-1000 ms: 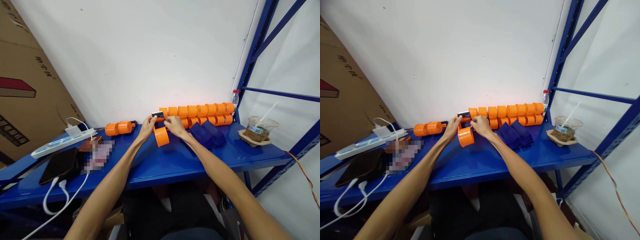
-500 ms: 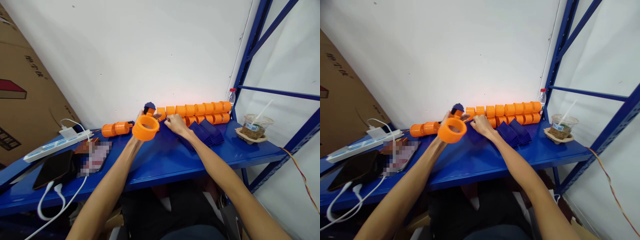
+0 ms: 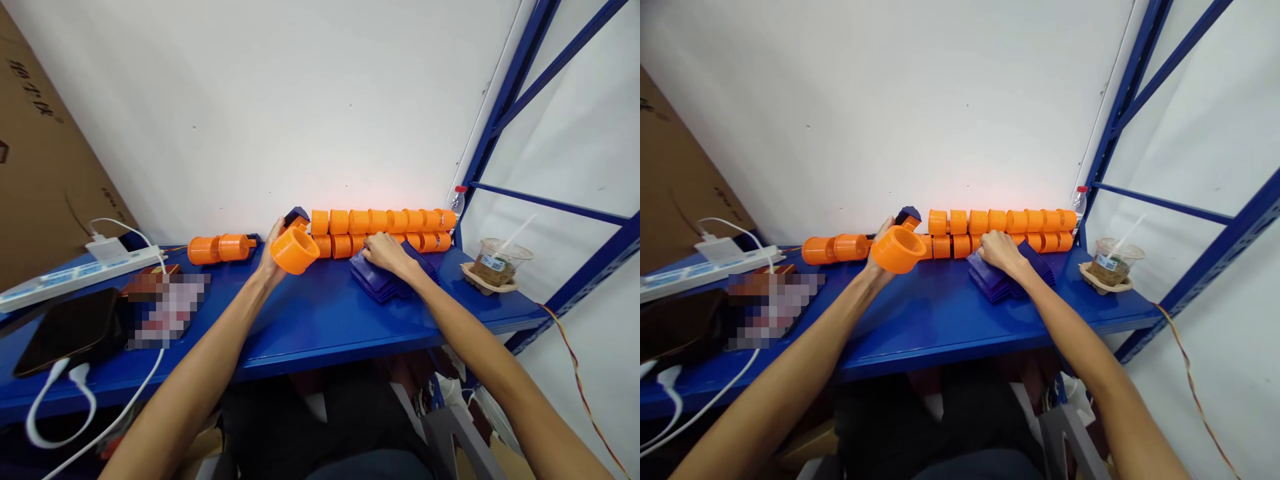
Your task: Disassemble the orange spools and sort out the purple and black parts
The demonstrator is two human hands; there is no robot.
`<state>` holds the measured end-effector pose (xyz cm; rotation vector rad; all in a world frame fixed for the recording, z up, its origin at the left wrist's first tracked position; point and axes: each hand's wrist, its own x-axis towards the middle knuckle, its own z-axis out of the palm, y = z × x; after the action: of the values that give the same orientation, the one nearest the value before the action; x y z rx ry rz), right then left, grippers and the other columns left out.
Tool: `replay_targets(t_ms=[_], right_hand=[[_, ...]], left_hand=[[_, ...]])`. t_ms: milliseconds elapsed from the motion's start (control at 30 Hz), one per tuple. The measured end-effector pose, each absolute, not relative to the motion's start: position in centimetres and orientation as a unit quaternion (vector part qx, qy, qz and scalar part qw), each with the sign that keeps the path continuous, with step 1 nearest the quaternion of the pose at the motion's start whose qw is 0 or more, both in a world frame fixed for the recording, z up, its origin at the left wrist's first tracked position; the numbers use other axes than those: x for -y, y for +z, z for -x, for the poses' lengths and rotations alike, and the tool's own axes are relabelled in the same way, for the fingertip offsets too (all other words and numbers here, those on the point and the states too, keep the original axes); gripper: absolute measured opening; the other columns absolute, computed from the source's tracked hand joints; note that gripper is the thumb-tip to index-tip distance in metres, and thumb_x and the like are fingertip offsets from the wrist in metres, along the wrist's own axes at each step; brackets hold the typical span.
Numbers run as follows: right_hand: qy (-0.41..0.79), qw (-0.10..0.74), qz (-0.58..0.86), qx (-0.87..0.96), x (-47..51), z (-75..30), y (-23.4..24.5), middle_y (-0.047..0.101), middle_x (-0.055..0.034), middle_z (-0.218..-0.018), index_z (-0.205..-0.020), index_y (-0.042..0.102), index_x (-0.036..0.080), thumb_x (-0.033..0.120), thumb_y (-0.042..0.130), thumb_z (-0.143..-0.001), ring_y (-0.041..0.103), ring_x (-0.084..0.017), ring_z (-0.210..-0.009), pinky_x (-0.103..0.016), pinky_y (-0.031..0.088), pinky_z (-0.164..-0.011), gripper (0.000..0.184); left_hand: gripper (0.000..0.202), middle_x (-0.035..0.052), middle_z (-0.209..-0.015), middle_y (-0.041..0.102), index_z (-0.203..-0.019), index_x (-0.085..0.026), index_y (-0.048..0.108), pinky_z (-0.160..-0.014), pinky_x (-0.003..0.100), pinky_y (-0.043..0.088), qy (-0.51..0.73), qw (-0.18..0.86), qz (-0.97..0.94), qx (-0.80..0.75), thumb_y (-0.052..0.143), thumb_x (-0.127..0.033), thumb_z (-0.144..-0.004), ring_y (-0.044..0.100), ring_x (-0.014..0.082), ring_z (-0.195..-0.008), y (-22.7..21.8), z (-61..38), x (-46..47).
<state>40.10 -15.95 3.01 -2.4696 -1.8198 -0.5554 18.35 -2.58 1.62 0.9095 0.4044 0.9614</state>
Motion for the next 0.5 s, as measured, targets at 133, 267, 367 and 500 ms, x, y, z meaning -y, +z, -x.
replay_targets(t_ms=[133,267,367,500], right_hand=[[-0.196,-0.008,0.78,0.594,16.0,-39.9,1.8,0.078,-0.0262,-0.107,-0.108,0.08,0.007,0.02,0.052,-0.095,0.075,-0.038,-0.103,-0.038,0.052,-0.082,0.033],[-0.186,-0.02,0.788,0.587,16.4,-39.2,1.7,0.077,-0.0278,-0.107,-0.112,0.08,0.005,0.02,0.051,-0.097,0.074,-0.038,-0.106,-0.038,0.053,-0.083,0.036],[-0.18,-0.025,0.799,0.573,17.0,-38.4,2.6,0.077,-0.0281,-0.108,-0.111,0.08,0.005,0.021,0.05,-0.097,0.074,-0.039,-0.106,-0.038,0.053,-0.081,0.037],[-0.198,0.037,0.813,0.546,17.7,-37.4,4.1,0.078,-0.0221,-0.101,-0.106,0.079,0.01,0.023,0.043,-0.101,0.074,-0.035,-0.097,-0.038,0.051,-0.077,0.038]], left_hand=[[0.041,0.0038,-0.071,0.071,-0.094,-0.017,0.073,-0.063,0.03,0.058,0.435,0.794,-0.386,-0.178,0.063,-0.057,-0.096,0.069,0.0182,-0.063,2.3,-18.4,3.5],[0.04,0.0057,-0.075,0.073,-0.096,-0.018,0.074,-0.068,0.033,0.06,0.439,0.786,-0.4,-0.171,0.063,-0.056,-0.095,0.073,0.022,-0.071,2.4,-18.4,3.6],[0.041,0.0059,-0.078,0.074,-0.096,-0.017,0.074,-0.07,0.033,0.06,0.447,0.78,-0.407,-0.161,0.066,-0.056,-0.092,0.073,0.022,-0.074,2.1,-18.5,3.4],[0.041,0.0063,-0.082,0.075,-0.099,-0.015,0.075,-0.071,0.03,0.056,0.476,0.744,-0.441,-0.163,0.072,-0.055,-0.088,0.072,0.0205,-0.075,1.0,-18.7,2.5]])
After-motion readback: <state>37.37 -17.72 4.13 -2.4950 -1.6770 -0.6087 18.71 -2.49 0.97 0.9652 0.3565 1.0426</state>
